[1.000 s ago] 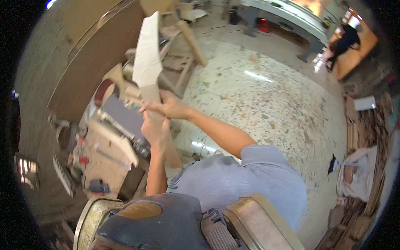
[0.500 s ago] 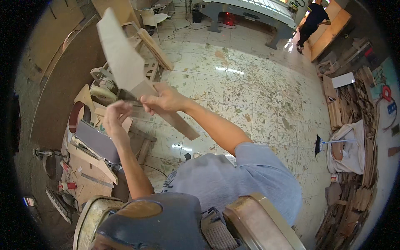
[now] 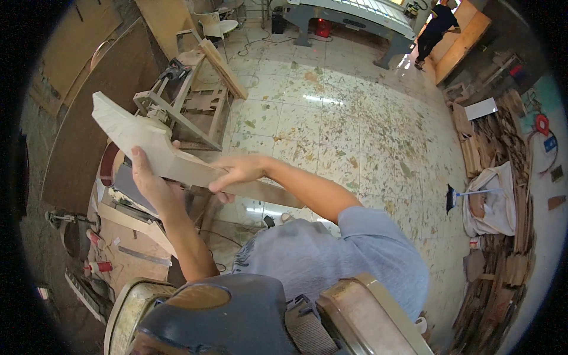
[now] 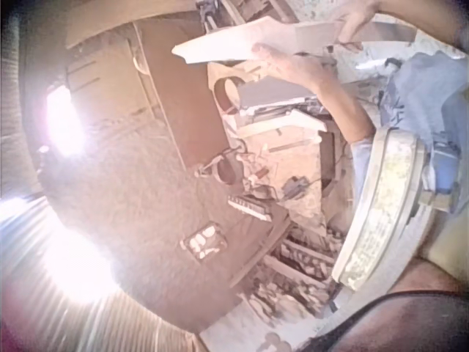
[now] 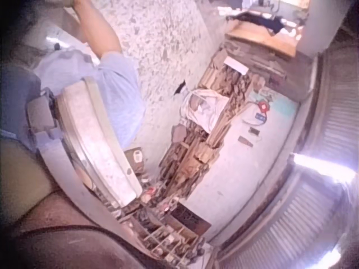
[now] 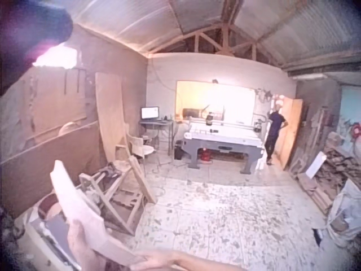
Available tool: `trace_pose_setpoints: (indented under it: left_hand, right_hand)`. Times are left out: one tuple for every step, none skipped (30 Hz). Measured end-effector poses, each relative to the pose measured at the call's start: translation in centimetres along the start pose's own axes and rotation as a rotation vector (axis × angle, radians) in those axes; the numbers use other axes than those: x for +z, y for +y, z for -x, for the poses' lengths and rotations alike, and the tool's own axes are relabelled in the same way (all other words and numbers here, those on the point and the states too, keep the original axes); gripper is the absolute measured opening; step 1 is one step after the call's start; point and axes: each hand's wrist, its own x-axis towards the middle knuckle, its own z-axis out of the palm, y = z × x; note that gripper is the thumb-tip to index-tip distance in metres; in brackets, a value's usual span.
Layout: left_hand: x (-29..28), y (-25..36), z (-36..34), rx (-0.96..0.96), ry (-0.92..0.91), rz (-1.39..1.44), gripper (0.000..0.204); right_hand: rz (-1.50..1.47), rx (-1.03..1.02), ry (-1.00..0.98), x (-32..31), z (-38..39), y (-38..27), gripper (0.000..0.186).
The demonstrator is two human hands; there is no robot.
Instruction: The person shapes a wooden guitar neck by pressing it against a running belt sander, turning it over to work on different sides, and checking the progress by holding it up.
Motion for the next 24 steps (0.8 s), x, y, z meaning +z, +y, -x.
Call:
trace_pose_setpoints:
  left_hand:
    - [-0.6,0.6,-0.4,0.004,0.018,0.013,0.046]
    - [-1.4,1.2,-1.0,0.008,0.035,0.027,0.047]
    - [-2.4,1.7,-1.4,0.011,0.054,0.037,0.048]
    - [-3.6,2.1,-1.9,-0.011,0.021,0.044,0.049]
    - [-5.0,2.1,-2.5,-0.019,-0.037,0.042,0.047]
    - [-6.2,2.2,-3.2,-0.029,-0.095,0.04,0.046]
    - [-7.2,2.2,-3.5,-0.039,-0.154,0.038,0.045]
    - [-8.0,2.2,-3.7,-0.031,-0.116,0.038,0.045]
    - [-8.1,2.6,-3.9,-0.023,-0.079,0.04,0.045]
    - [-8.4,2.9,-4.0,-0.015,-0.041,0.041,0.045]
    - [-9.0,3.1,-4.3,-0.016,-0.046,0.027,0.044]
    - [-10.1,3.3,-4.7,-0.016,-0.05,0.01,0.044]
    - [-10.9,3.7,-5.1,-0.014,-0.054,-0.007,0.043]
    - [-11.7,4.0,-5.3,-0.017,-0.038,0.005,0.043]
    - [-12.1,4.3,-5.6,-0.02,-0.024,0.015,0.042]
    - [-12.7,4.5,-5.9,-0.023,-0.009,0.025,0.042]
    - [-13.3,4.8,-6.3,-0.008,-0.013,0.032,0.04]
    - [-14.0,5.0,-6.7,0.006,-0.023,0.045,0.038]
    - [-14.8,5.4,-7.3,0.024,-0.028,0.057,0.037]
    - [-15.9,5.5,-8.0,0.04,-0.011,0.079,0.04]
    - [-15.9,6.0,-8.1,0.064,0.016,0.067,0.038]
    - [-15.9,6.7,-8.2,0.086,0.041,0.054,0.036]
    - [-15.8,7.2,-8.3,0.108,0.066,0.042,0.034]
    - [-16.0,7.6,-8.4,0.129,0.068,0.027,0.034]
  right_hand:
    - [-0.001,0.005,-0.04,0.3,-0.3,0.9,0.034]
    - [0.019,0.018,-0.002,0.6,-0.4,1.6,0.033]
    - [0.036,0.032,0.034,1.2,-0.6,2.0,0.032]
    - [0.053,0.045,0.07,1.6,-0.8,2.3,0.032]
    - [0.048,0.071,0.092,1.9,-1.0,2.4,0.031]
    - [0.041,0.096,0.115,2.3,-1.3,1.9,0.031]
    - [0.034,0.122,0.138,2.6,-1.5,1.6,0.031]
    - [0.059,0.126,0.135,2.7,-1.7,1.7,0.032]
    - [0.086,0.131,0.133,2.8,-1.9,1.8,0.032]
    - [0.114,0.137,0.13,2.9,-2.0,1.8,0.033]
    - [0.133,0.147,0.139,3.0,-2.1,1.7,0.034]
    - [0.152,0.155,0.144,3.3,-2.3,1.6,0.035]
    - [0.172,0.163,0.149,3.6,-2.5,1.5,0.036]
    - [0.18,0.178,0.151,3.9,-2.8,1.4,0.036]
    - [0.187,0.19,0.154,4.0,-3.0,1.3,0.036]
    - [0.194,0.202,0.157,4.2,-3.3,1.3,0.037]
    - [0.205,0.212,0.155,4.3,-3.5,1.4,0.037]
    - [0.22,0.222,0.161,4.5,-3.5,1.3,0.037]
    - [0.237,0.233,0.159,4.7,-3.7,1.2,0.038]
    - [0.251,0.241,0.151,5.0,-3.8,0.9,0.038]
    - [0.264,0.25,0.146,5.3,-4.0,0.3,0.038]
    - [0.277,0.258,0.142,5.5,-4.1,0.0,0.038]
    - [0.281,0.274,0.146,5.5,-4.0,0.0,0.038]
    - [0.284,0.288,0.147,5.6,-4.1,0.2,0.038]
